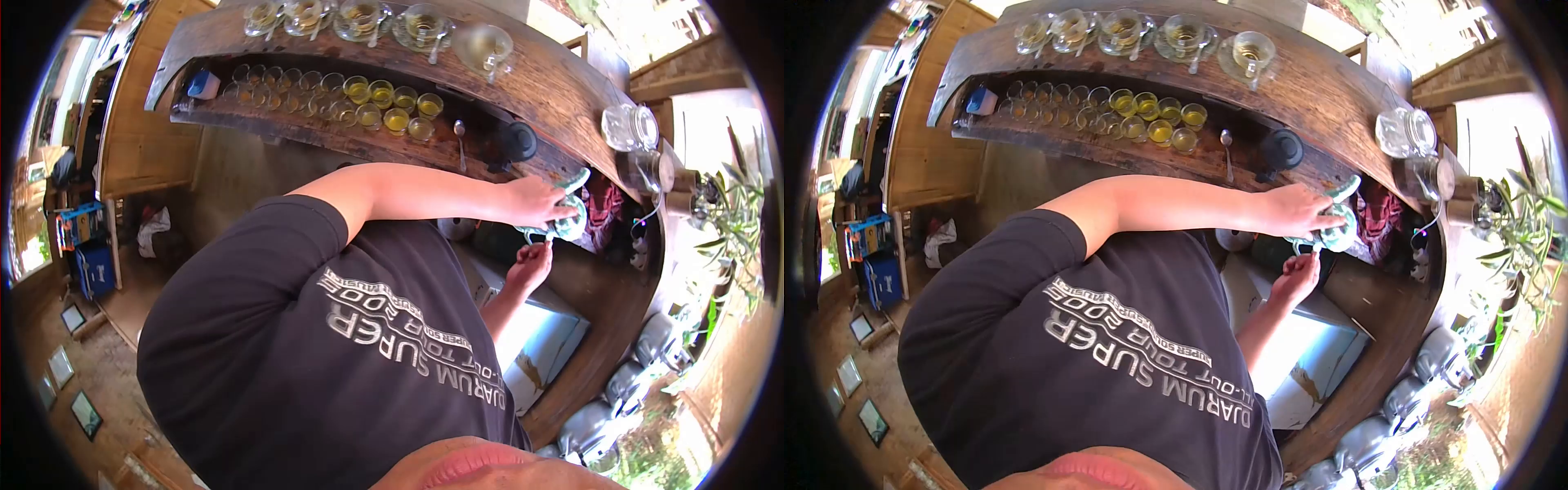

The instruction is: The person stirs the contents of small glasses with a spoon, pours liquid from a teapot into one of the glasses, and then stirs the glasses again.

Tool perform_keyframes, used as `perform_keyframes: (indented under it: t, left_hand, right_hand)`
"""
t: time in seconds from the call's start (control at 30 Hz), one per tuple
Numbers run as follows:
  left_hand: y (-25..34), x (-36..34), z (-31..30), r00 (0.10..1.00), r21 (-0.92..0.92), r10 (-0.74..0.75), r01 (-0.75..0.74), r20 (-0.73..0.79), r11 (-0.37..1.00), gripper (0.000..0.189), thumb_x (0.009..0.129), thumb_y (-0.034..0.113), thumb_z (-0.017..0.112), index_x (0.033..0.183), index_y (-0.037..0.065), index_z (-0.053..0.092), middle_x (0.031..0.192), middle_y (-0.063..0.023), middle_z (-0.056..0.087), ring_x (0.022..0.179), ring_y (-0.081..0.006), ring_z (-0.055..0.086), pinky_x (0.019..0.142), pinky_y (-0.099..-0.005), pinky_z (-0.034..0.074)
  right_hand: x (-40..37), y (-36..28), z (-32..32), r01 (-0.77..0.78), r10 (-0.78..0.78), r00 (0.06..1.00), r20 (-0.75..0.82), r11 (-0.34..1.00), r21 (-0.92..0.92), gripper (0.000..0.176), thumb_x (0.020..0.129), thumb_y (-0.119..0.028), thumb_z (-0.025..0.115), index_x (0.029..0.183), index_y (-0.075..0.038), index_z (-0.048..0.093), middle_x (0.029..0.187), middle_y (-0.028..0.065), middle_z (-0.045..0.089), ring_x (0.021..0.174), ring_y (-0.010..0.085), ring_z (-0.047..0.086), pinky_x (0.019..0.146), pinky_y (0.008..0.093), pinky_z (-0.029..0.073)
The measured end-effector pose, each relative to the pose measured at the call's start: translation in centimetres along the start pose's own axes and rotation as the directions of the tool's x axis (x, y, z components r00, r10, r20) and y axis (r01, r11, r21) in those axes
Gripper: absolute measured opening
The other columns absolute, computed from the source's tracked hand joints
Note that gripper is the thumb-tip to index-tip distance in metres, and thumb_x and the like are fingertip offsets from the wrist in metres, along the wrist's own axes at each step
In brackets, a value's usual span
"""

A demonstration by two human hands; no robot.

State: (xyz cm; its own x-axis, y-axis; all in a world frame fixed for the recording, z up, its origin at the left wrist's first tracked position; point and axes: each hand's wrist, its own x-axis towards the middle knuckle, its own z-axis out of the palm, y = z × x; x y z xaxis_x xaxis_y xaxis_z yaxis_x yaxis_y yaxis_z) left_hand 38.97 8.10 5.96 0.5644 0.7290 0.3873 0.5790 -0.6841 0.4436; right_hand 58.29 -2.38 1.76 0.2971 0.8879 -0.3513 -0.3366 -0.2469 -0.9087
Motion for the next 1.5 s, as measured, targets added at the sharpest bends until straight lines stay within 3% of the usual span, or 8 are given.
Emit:
perform_keyframes:
  t: [0.17, 0.27, 0.5, 0.63, 0.67, 0.87, 1.07, 1.5]
  left_hand:
    - [1.8, 0.8, -5.9, 0.993, 0.053, 0.057, -0.051, -0.108, 0.997, 0.075, 0.099, 0.049, 0.084, 0.166, 0.03, 0.055, 0.124, -0.0111, 0.068, 0.099, -0.0273, 0.077, 0.075, -0.0441, 0.058]
    - [2.5, 1.3, -10.4, 0.931, 0.025, 0.138, -0.138, -0.337, 0.99, 0.071, 0.1, 0.053, 0.083, 0.164, 0.04, 0.054, 0.126, -0.0095, 0.067, 0.103, -0.026, 0.076, 0.076, -0.0427, 0.057]
    - [4.0, -4.2, -23.7, 0.89, 0.107, 0.164, -0.13, -0.426, 0.986, 0.075, 0.1, 0.058, 0.081, 0.168, 0.04, 0.053, 0.139, -0.012, 0.068, 0.111, -0.0252, 0.075, 0.081, -0.0389, 0.061]
    - [2.6, -12.0, -27.8, 0.904, 0.203, 0.132, -0.051, -0.408, 0.978, 0.081, 0.099, 0.063, 0.08, 0.172, 0.041, 0.05, 0.146, -0.0119, 0.067, 0.121, -0.0249, 0.074, 0.086, -0.0398, 0.064]
    - [2.0, -14.6, -28.2, 0.915, 0.156, 0.085, -0.025, -0.395, 0.987, 0.083, 0.099, 0.062, 0.081, 0.172, 0.041, 0.048, 0.147, -0.0123, 0.066, 0.122, -0.0257, 0.075, 0.088, -0.0405, 0.066]
    - [-3.0, -31.9, -27.7, 0.953, -0.042, -0.134, 0.127, -0.27, 0.991, 0.09, 0.095, 0.059, 0.086, 0.173, 0.036, 0.047, 0.155, -0.0143, 0.061, 0.114, -0.0335, 0.078, 0.096, -0.0466, 0.067]
    - [-6.0, -43.4, -26.9, 0.953, -0.225, -0.303, 0.297, 0.008, 0.928, 0.086, 0.095, 0.05, 0.088, 0.171, 0.029, 0.053, 0.155, -0.015, 0.063, 0.111, -0.0386, 0.078, 0.095, -0.0498, 0.063]
    - [-8.9, -45.0, -25.8, 0.945, -0.339, -0.292, 0.327, 0.149, 0.882, 0.086, 0.098, 0.046, 0.085, 0.174, 0.028, 0.049, 0.156, -0.0125, 0.07, 0.116, -0.0403, 0.078, 0.097, -0.0511, 0.061]
  right_hand:
    - [-2.8, -5.4, 2.1, 0.109, -0.11, 0.994, -0.001, 0.993, -0.04, 0.042, 0.121, -0.037, 0.063, 0.088, -0.014, 0.053, 0.076, -0.0018, 0.045, 0.065, 0.0134, 0.047, 0.058, 0.029, 0.034]
    - [-5.3, -9.5, 4.3, 0.238, -0.236, 0.971, 0.024, 0.967, -0.09, 0.041, 0.119, -0.035, 0.063, 0.086, -0.014, 0.052, 0.076, -0.0011, 0.044, 0.067, 0.0138, 0.048, 0.059, 0.0287, 0.034]
    - [-12.9, -14.3, 12.3, 0.384, -0.368, 0.896, 0.248, 0.923, -0.019, 0.039, 0.116, -0.033, 0.06, 0.085, -0.013, 0.05, 0.081, 0.0011, 0.044, 0.07, 0.0174, 0.048, 0.06, 0.0304, 0.034]
    - [-17.4, -11.7, 16.7, 0.319, -0.276, 0.913, 0.3, 0.942, -0.102, 0.043, 0.11, -0.044, 0.069, 0.091, -0.01, 0.053, 0.083, 0.0023, 0.048, 0.073, 0.0187, 0.051, 0.065, 0.0319, 0.041]
    - [-19.2, -10.2, 18.5, 0.265, -0.244, 0.948, 0.204, 0.961, -0.082, 0.041, 0.11, -0.044, 0.069, 0.093, -0.01, 0.054, 0.083, 0.0032, 0.05, 0.072, 0.0195, 0.052, 0.063, 0.0317, 0.041]
    - [-24.9, 0.3, 21.9, 0.106, 0.079, 0.897, 0.435, 0.917, -0.385, 0.035, 0.118, -0.035, 0.062, 0.093, -0.011, 0.06, 0.077, 0.0009, 0.061, 0.066, 0.0092, 0.053, 0.062, 0.0273, 0.038]
    - [-27.9, 10.1, 22.1, -0.166, 0.359, 0.832, 0.422, 0.888, -0.429, 0.034, 0.12, -0.026, 0.064, 0.09, -0.013, 0.057, 0.078, -0.0041, 0.054, 0.067, 0.0069, 0.047, 0.061, 0.0269, 0.036]
    - [-31.6, 12.1, 23.6, -0.124, 0.315, 0.919, 0.238, 0.803, -0.583, 0.038, 0.12, -0.035, 0.064, 0.091, -0.013, 0.058, 0.075, -0.0051, 0.055, 0.067, 0.0055, 0.053, 0.06, 0.0251, 0.041]
